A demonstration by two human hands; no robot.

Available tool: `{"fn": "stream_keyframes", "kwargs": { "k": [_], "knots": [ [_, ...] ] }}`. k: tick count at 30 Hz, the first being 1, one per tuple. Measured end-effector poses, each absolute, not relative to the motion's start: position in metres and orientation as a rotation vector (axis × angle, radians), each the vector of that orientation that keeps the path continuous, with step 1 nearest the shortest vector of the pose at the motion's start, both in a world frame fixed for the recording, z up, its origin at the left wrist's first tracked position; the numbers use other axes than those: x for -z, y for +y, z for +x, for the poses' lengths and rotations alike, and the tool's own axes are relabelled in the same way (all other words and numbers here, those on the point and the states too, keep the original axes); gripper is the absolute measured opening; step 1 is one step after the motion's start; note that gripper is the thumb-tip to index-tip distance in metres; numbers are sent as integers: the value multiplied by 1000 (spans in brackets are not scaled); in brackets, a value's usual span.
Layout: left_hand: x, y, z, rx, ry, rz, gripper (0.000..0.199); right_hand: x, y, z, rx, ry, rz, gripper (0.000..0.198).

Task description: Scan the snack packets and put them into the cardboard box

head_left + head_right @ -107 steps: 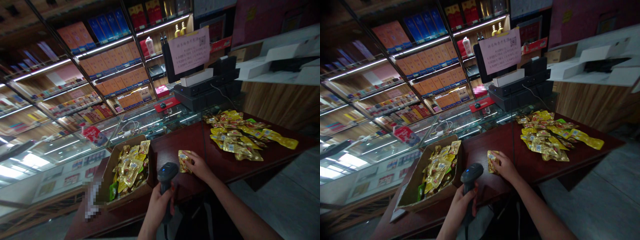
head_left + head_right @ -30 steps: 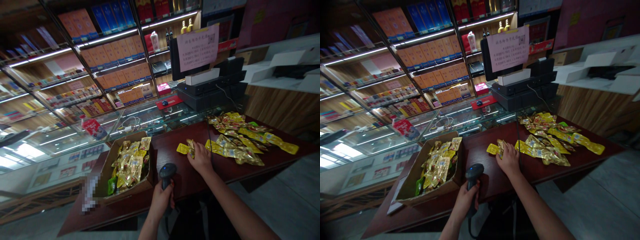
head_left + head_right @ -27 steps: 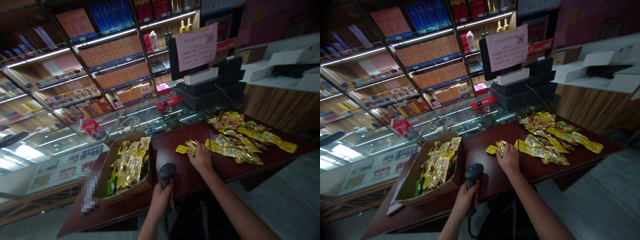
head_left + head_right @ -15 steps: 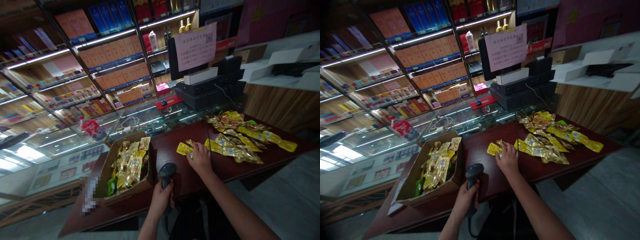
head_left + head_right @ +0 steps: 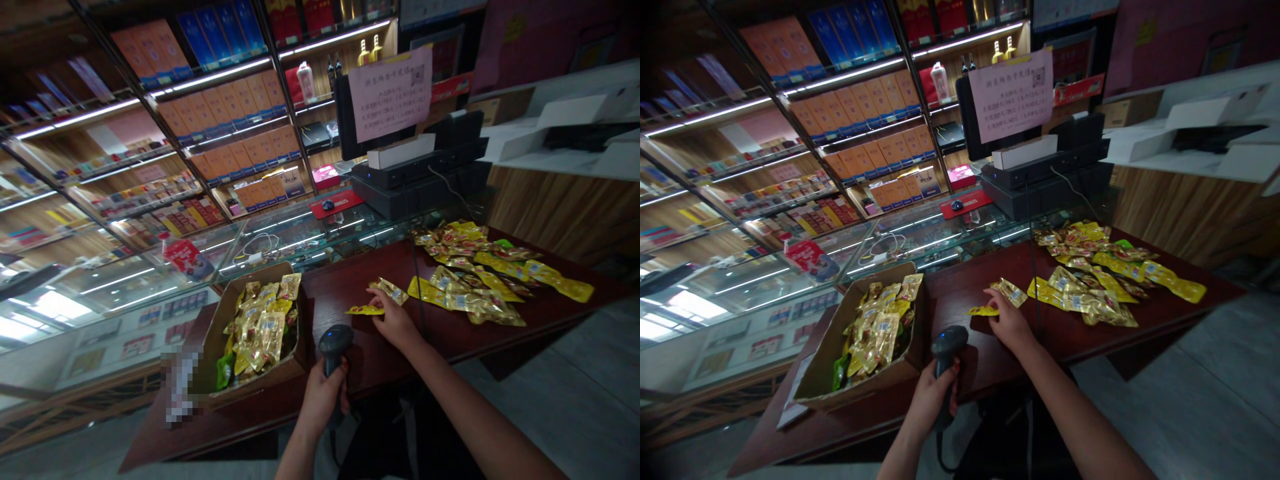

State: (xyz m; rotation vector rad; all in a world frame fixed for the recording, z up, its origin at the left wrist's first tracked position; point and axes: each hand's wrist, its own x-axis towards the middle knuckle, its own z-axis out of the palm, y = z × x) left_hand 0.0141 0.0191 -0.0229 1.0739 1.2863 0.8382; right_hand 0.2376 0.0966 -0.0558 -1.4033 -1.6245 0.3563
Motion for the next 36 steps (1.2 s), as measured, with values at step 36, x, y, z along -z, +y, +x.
{"fn": "stream_keyframes", "kwargs": {
  "k": [36],
  "knots": [
    [20,14,15,-822,1288,1070,41,69,106,241,-846,-1408,-1274,36]
  ]
}}
